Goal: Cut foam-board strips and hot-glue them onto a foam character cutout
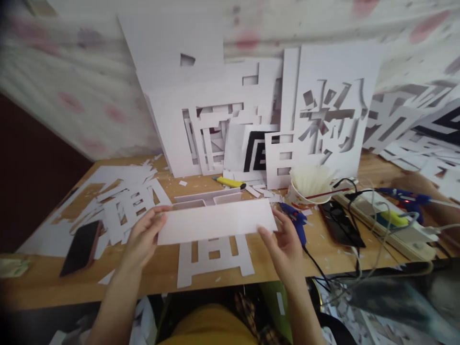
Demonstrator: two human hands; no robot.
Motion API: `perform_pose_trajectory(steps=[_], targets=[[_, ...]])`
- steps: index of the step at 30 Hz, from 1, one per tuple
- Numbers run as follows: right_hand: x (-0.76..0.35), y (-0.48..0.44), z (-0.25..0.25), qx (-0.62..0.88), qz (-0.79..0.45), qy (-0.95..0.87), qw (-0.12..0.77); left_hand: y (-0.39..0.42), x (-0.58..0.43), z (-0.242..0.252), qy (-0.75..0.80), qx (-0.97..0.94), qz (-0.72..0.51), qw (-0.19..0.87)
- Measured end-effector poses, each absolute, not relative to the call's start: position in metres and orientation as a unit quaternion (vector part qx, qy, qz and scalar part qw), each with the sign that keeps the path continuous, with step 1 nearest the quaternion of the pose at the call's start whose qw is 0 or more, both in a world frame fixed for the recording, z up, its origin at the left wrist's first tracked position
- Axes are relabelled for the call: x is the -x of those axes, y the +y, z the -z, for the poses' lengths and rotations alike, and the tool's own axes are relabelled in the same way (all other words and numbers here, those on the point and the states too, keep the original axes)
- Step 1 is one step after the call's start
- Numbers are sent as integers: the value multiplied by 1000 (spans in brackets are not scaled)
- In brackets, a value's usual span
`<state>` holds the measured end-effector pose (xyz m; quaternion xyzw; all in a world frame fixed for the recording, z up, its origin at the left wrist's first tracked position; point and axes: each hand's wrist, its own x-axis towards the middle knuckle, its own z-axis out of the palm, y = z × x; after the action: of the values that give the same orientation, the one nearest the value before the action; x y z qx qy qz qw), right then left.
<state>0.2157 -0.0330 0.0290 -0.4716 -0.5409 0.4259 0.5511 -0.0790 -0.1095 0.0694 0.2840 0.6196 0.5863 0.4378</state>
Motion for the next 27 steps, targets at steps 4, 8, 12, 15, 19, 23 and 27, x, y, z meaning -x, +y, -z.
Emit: perform_pose_trajectory(steps=[4, 8, 12, 15, 19, 23, 27], targets=[[-215, -45, -6, 511, -470, -533, 483, -148, 64, -30, 667, -279, -520, 455], [-222, -67, 15, 564, -469, -576, 361, -177, 59, 1, 710, -343, -389, 476], [-226, -83, 26, 606, -363, -652, 275, -188, 59, 9, 783, -413, -280, 372], [-230, -90, 30, 606, -298, -704, 220, -189, 63, 10, 782, -490, -233, 305], [-239, -95, 32, 594, -191, -764, 165, -195, 67, 18, 767, -571, -193, 223], [-241, -94, 37, 547, -139, -812, 145, -200, 68, 27, 751, -597, -194, 205], [-236, -88, 43, 504, -129, -844, 130, -197, 70, 30, 744, -595, -214, 216]])
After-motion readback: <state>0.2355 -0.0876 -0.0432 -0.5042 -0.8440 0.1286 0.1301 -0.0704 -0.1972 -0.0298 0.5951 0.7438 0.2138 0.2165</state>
